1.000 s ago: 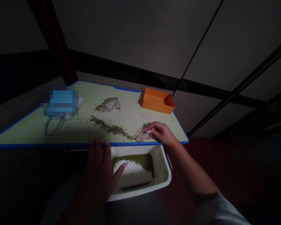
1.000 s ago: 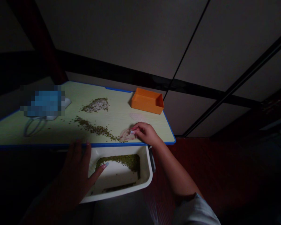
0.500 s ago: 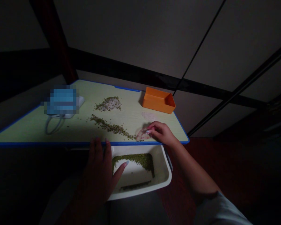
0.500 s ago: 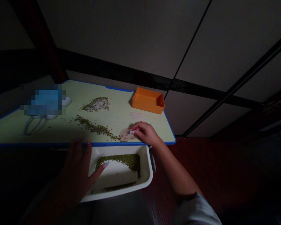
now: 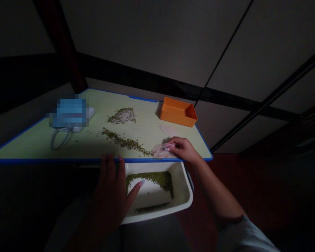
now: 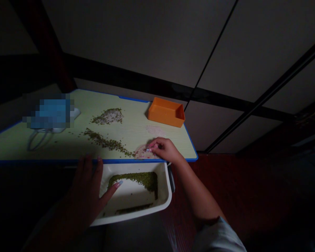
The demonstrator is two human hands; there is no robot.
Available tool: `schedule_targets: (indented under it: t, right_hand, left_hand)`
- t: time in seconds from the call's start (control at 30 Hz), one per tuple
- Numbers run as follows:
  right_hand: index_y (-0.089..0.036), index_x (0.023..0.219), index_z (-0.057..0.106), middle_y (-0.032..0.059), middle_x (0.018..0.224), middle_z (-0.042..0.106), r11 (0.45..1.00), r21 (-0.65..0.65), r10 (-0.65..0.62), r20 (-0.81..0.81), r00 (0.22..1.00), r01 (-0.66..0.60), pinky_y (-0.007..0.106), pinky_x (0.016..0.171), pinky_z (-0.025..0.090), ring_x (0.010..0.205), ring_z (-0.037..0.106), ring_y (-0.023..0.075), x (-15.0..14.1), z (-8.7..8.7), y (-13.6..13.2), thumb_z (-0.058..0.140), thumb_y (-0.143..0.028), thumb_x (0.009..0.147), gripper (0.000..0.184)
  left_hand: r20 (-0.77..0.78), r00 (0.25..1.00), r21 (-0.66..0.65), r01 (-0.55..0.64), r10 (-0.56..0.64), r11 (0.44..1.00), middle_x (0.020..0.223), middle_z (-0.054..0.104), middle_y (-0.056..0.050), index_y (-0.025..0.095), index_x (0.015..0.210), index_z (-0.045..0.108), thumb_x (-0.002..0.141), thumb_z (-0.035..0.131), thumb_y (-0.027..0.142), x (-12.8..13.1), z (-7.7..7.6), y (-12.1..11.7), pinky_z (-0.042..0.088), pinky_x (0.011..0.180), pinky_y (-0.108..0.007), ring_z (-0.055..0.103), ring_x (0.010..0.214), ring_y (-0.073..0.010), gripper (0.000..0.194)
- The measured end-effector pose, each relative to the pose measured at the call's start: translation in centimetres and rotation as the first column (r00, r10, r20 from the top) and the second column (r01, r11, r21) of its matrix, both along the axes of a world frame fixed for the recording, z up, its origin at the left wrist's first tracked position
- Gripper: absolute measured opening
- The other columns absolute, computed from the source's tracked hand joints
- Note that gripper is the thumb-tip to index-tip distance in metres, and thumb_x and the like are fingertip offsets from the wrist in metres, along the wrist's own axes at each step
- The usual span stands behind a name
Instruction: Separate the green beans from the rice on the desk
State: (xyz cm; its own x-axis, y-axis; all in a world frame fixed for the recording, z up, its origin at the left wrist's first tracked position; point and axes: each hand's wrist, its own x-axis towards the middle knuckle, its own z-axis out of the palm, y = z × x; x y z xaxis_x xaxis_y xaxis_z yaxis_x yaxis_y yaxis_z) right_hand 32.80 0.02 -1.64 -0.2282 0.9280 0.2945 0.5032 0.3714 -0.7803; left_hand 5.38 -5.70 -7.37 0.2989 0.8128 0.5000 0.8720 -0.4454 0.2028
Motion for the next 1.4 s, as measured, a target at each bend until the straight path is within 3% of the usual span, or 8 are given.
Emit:
schedule_targets:
  t: [0.27, 0.4, 0.5, 0.67, 0.83, 1.03, 1.17, 1.4]
  right_hand:
    - [-0.017, 0.079, 0.06, -0.0025, 0.059, 0.058, 0.985, -0.171, -0.018, -0.231, 0.973, -0.023, 0.022, 0.05, 0.04, 0.05, 0.051, 0.01, -0.3, 0.0, -0.3, 0.069, -0.038, 0.074, 0.023]
    - [-0.019, 0.078, 0.057, -0.0026, 0.058, 0.058, 0.988, -0.151, -0.074, -0.259, 0.963, 0.035, 0.022, 0.048, 0.04, 0.049, 0.053, 0.0108, -0.4, -0.1, -0.5, 0.069, -0.041, 0.073, 0.026]
    - [-0.019, 0.077, 0.056, -0.0016, 0.063, 0.059, 0.991, -0.046, -0.132, -0.239, 0.962, 0.125, 0.023, 0.053, 0.043, 0.056, 0.055, 0.0119, -0.4, -0.2, -0.6, 0.067, -0.04, 0.076, 0.023]
    - [-0.019, 0.078, 0.056, 0.0, 0.071, 0.06, 0.975, 0.101, -0.187, -0.115, 0.976, 0.199, 0.025, 0.061, 0.044, 0.067, 0.057, 0.0138, -0.5, -0.2, -1.4, 0.062, -0.035, 0.082, 0.017]
    - [-0.019, 0.079, 0.057, 0.0041, 0.076, 0.061, 0.923, 0.346, -0.247, 0.2, 0.948, 0.168, 0.03, 0.068, 0.045, 0.074, 0.057, 0.0171, -2.4, 1.0, -4.5, 0.058, -0.026, 0.085, 0.01]
    - [-0.019, 0.09, 0.061, 0.0061, 0.086, 0.07, 0.859, 0.51, -0.187, 0.379, 0.906, -0.036, 0.034, 0.077, 0.048, 0.085, 0.062, 0.0184, -5.2, 1.2, -7.2, 0.055, -0.017, 0.087, 0.007]
    - [-0.021, 0.095, 0.061, 0.003, 0.09, 0.073, 0.819, 0.562, -0.202, 0.475, 0.856, -0.119, 0.037, 0.087, 0.045, 0.087, 0.064, 0.0168, -5.4, 0.4, -7.2, 0.056, -0.016, 0.087, 0.011]
    - [-0.021, 0.091, 0.061, 0.0005, 0.093, 0.073, 0.819, 0.571, -0.294, 0.5, 0.815, -0.055, 0.039, 0.095, 0.038, 0.091, 0.064, 0.0154, -4.4, -0.4, -7.6, 0.058, -0.014, 0.086, 0.009]
  left_hand:
    - [-0.004, 1.0, 0.056, -0.008, 0.008, 0.998, 0.148, 0.018, -0.033, 0.0, 0.139, 0.024, 0.079, 0.038, 0.064, -0.2, -0.6, 0.1, 0.029, 0.108, -0.057, 0.009, 0.142, -0.0414, 0.089]
    - [-0.006, 1.0, 0.059, -0.006, 0.006, 0.998, 0.146, 0.02, -0.035, -0.002, 0.137, 0.026, 0.079, 0.038, 0.064, -0.1, -0.3, 0.0, 0.029, 0.108, -0.057, 0.01, 0.141, -0.042, 0.089]
    - [0.001, 1.0, 0.049, -0.011, 0.011, 0.999, 0.145, 0.022, -0.035, -0.002, 0.137, 0.027, 0.079, 0.038, 0.064, -0.1, -0.1, 0.0, 0.031, 0.107, -0.057, 0.012, 0.141, -0.0423, 0.089]
    - [0.028, 1.0, 0.03, -0.001, 0.0, 1.0, 0.149, 0.017, -0.034, -0.001, 0.138, 0.025, 0.078, 0.04, 0.064, 0.0, 0.1, -0.1, 0.031, 0.107, -0.058, 0.01, 0.141, -0.0425, 0.09]
    - [0.058, 0.998, 0.01, 0.005, -0.006, 1.0, 0.153, 0.009, -0.028, 0.006, 0.143, 0.016, 0.079, 0.043, 0.06, -0.1, -0.1, -0.1, 0.031, 0.106, -0.06, 0.009, 0.142, -0.0424, 0.087]
    - [0.052, 0.999, 0.003, 0.016, -0.016, 1.0, 0.154, 0.006, -0.026, 0.006, 0.143, 0.012, 0.079, 0.044, 0.058, 0.0, 0.0, -0.2, 0.029, 0.108, -0.058, 0.007, 0.142, -0.0416, 0.088]
    - [0.045, 0.999, 0.01, 0.005, -0.006, 1.0, 0.153, 0.008, -0.027, 0.006, 0.143, 0.013, 0.079, 0.042, 0.058, -0.1, -0.1, -0.2, 0.03, 0.107, -0.058, 0.008, 0.142, -0.0415, 0.087]
    - [0.032, 0.999, 0.055, -0.004, 0.002, 0.998, 0.149, 0.017, -0.031, 0.002, 0.141, 0.021, 0.078, 0.039, 0.064, 0.0, -0.4, 0.0, 0.033, 0.107, -0.057, 0.01, 0.142, -0.041, 0.09]
